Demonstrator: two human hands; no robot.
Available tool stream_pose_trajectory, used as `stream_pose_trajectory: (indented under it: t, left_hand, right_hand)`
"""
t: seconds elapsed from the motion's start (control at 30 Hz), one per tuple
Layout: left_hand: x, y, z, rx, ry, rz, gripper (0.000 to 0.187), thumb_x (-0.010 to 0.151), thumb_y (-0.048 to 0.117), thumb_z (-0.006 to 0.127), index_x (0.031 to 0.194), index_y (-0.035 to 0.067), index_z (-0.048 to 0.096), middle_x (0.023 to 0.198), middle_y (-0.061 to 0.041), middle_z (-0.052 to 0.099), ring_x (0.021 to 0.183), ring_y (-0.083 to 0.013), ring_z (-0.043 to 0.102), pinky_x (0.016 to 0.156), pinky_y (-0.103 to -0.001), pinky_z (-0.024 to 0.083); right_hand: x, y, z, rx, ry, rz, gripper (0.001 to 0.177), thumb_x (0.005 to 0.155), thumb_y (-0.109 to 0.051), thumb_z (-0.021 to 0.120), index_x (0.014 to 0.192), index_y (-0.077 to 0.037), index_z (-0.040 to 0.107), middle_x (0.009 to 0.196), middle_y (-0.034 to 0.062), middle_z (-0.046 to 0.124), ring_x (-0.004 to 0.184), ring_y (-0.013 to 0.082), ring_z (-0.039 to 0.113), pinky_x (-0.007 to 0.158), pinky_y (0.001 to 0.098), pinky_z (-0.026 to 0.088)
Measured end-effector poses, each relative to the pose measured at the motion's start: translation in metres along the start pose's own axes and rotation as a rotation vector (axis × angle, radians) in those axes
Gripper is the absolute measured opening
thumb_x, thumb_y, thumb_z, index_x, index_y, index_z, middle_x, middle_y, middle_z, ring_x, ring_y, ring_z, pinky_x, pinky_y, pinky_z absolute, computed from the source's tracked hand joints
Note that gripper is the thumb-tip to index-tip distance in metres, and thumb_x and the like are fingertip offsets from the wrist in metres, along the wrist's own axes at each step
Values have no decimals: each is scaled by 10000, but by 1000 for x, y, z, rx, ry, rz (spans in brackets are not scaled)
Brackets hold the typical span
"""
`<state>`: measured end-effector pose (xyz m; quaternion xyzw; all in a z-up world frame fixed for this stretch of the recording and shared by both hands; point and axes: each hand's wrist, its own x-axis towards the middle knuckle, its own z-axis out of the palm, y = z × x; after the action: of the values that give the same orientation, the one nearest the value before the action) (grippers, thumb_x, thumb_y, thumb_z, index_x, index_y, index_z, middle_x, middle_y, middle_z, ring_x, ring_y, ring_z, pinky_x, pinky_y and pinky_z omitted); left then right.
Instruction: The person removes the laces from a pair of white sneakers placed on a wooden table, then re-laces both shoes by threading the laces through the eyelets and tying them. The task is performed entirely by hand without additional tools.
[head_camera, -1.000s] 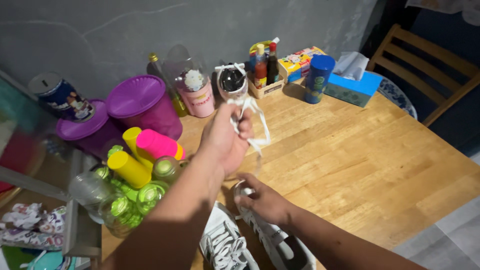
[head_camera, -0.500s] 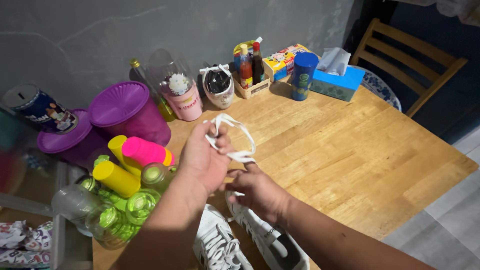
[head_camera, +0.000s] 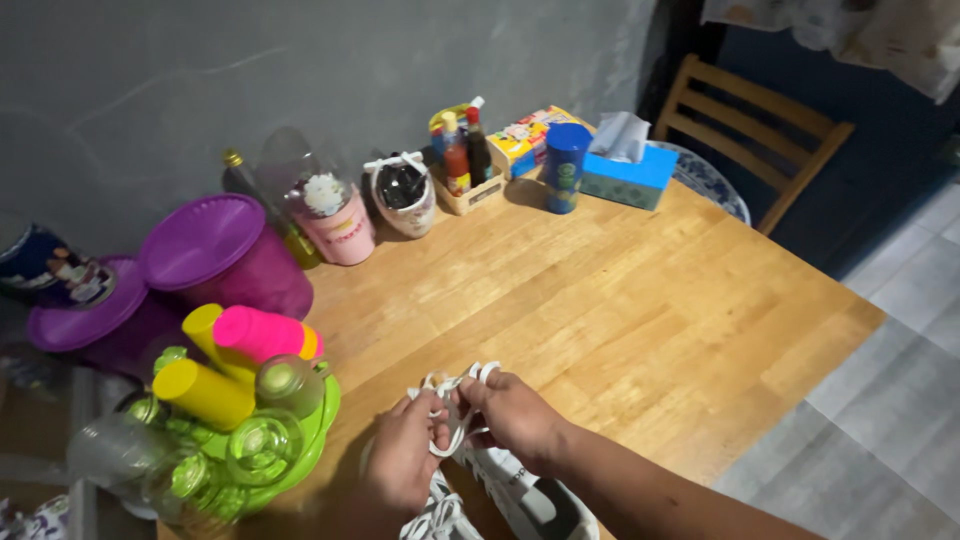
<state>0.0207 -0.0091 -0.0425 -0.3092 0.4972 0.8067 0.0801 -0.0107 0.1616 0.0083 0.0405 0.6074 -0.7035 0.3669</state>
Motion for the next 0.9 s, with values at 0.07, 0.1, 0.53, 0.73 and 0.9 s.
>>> stream_pose_trajectory:
  t: [0.07,0.1,0.53,0.73,0.9]
  left_hand:
    - [1,-7,0,41,81,-51,97,938,125,603,962,45,654,833,-43,602,678,-129,545,594,-265,461]
    - [1,-11,-1,60,122,-73,94,940,129,613,979,53,652,842,-40,605,694,-132,563,604,-267,480]
    - [-37,20,-16,392,189,-24,293,1007,323,615,965,40,679,698,-44,548,589,-135,490,494,-262,386]
    - [-17,38,10,-196,364,129,64,984,130,623,1006,77,596,791,-17,598,675,-117,552,605,-240,482]
    - [4,36,11,112,319,435,181,1012,184,607,1018,6,577,788,-138,568,624,-188,500,587,-329,420]
  right_hand:
    - [-1,5,-5,-74,61,7,304,1044,-333,501,990,-60,624,857,59,663,769,166,636,698,320,571]
    - [-1,6,-7,-114,90,9,313,1046,-340,514,985,-51,618,851,62,658,767,173,636,696,330,580]
    - [-5,16,-83,-325,166,117,248,1008,-227,606,998,8,684,751,90,621,630,176,615,592,316,543]
    - [0,-22,-94,-215,287,-171,252,1030,-224,564,985,6,659,731,86,607,624,160,572,562,321,512]
    - [-16,-62,-68,-268,328,-720,212,1023,-212,577,1011,-24,673,762,68,620,658,113,572,595,274,523]
